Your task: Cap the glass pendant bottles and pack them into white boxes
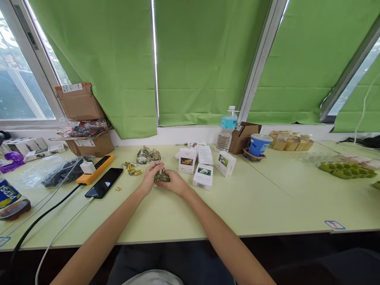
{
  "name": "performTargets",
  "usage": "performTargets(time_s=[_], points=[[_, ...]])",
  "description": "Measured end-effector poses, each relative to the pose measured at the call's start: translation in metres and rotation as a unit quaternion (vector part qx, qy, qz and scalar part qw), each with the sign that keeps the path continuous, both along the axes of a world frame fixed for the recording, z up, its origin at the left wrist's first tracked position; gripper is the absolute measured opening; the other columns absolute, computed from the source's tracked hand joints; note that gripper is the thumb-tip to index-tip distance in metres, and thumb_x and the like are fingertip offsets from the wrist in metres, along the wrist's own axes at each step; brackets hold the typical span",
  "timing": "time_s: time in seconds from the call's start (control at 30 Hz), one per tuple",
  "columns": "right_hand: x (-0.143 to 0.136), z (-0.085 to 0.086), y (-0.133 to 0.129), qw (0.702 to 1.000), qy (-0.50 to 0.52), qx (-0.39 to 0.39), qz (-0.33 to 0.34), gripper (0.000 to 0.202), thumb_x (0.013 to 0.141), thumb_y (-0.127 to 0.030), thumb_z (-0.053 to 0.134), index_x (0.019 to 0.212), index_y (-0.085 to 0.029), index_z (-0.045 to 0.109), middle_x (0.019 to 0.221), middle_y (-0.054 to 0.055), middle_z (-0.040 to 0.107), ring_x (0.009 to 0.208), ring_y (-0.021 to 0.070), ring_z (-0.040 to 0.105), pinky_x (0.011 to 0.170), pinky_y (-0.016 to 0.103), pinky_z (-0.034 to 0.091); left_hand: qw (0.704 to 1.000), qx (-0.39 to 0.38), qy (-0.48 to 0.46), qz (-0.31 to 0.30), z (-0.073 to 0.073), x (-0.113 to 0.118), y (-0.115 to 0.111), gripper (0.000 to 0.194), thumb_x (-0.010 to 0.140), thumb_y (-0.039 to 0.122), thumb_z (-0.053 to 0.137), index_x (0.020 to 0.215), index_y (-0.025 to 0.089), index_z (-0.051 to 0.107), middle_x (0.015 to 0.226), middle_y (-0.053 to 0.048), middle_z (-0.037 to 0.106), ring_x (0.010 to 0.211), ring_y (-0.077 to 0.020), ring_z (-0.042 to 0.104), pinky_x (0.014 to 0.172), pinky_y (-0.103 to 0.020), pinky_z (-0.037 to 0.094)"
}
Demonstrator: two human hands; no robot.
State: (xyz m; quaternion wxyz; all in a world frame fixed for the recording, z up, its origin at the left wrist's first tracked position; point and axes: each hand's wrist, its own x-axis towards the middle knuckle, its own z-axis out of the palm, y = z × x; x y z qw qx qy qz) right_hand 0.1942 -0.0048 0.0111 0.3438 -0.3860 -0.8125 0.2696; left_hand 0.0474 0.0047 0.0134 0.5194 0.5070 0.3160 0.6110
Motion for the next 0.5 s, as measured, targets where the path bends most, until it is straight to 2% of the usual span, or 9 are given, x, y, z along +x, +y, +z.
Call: performTargets(time_s=[0.17, 0.5], points=[[0.0006, -0.0029, 0.0016, 1.0, -0.009, 0.011, -0.011, 0.038, 0.074, -0.052, 0.07, 0.082, -0.017, 0.059, 0.074, -0.001, 0.059, 0.065, 0.0134, 0.049, 0.058, 0.024, 0.035, 1.0, 0.018, 0.009, 0.002, 0.0014, -0.0013, -0.0004, 0.021, 0.072, 0.038, 0.071, 0.079, 0.019, 0.063, 0.074, 0.001, 0.059, 0.07, -0.0125, 0.052, 0.068, -0.025, 0.04], [0.001, -0.0041, 0.0012, 1.0, -0.005, 0.008, -0.007, 0.042, 0.075, -0.054, 0.07, 0.088, -0.015, 0.062, 0.076, -0.001, 0.058, 0.066, 0.0128, 0.047, 0.061, 0.024, 0.036, 1.0, 0.01, -0.001, -0.007, 0.0, -0.0003, 0.0046, 0.028, 0.068, 0.039, 0.074, 0.08, 0.02, 0.057, 0.071, 0.002, 0.056, 0.064, -0.0109, 0.048, 0.064, -0.025, 0.038]])
